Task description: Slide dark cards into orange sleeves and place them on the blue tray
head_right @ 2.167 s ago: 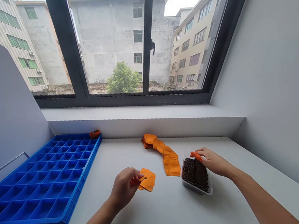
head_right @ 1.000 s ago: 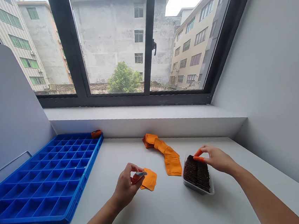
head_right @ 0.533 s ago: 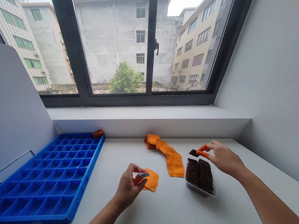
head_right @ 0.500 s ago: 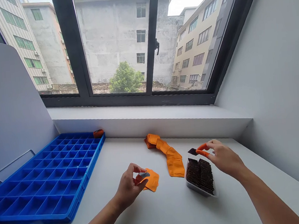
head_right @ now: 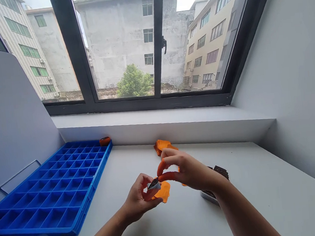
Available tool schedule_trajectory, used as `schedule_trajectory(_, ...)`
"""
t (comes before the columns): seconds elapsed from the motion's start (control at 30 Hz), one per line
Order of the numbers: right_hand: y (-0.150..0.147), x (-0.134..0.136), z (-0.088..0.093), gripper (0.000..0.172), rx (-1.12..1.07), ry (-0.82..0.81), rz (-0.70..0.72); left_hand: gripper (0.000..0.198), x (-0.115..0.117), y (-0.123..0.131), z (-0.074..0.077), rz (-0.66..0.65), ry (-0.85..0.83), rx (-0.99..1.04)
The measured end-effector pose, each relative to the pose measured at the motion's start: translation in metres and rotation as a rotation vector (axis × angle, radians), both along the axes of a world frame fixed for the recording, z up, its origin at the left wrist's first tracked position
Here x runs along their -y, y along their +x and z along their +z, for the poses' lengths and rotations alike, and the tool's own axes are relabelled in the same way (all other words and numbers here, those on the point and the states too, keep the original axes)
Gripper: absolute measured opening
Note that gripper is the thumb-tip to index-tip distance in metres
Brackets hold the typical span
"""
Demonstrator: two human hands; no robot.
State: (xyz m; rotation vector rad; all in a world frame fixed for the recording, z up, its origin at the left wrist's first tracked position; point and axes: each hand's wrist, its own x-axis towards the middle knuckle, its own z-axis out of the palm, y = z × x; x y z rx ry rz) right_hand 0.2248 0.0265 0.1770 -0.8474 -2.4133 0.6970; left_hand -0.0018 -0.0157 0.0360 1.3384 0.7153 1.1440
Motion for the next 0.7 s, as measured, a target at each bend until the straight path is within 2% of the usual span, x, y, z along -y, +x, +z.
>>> schedule_trajectory(0.27, -0.016, -0.03, 0.012, 0.026, 0.145, -0.065, 0.13, 0.05, 0.002, -0.002, 0.007, 0.031, 0.003, 0.066)
schedule_trajectory(0.7, -0.006, -0.033, 0.016, 0.036, 0.088, -0.043, 0.197, 0.046, 0.004, -0.001, 0.01, 0.048, 0.025, 0.058)
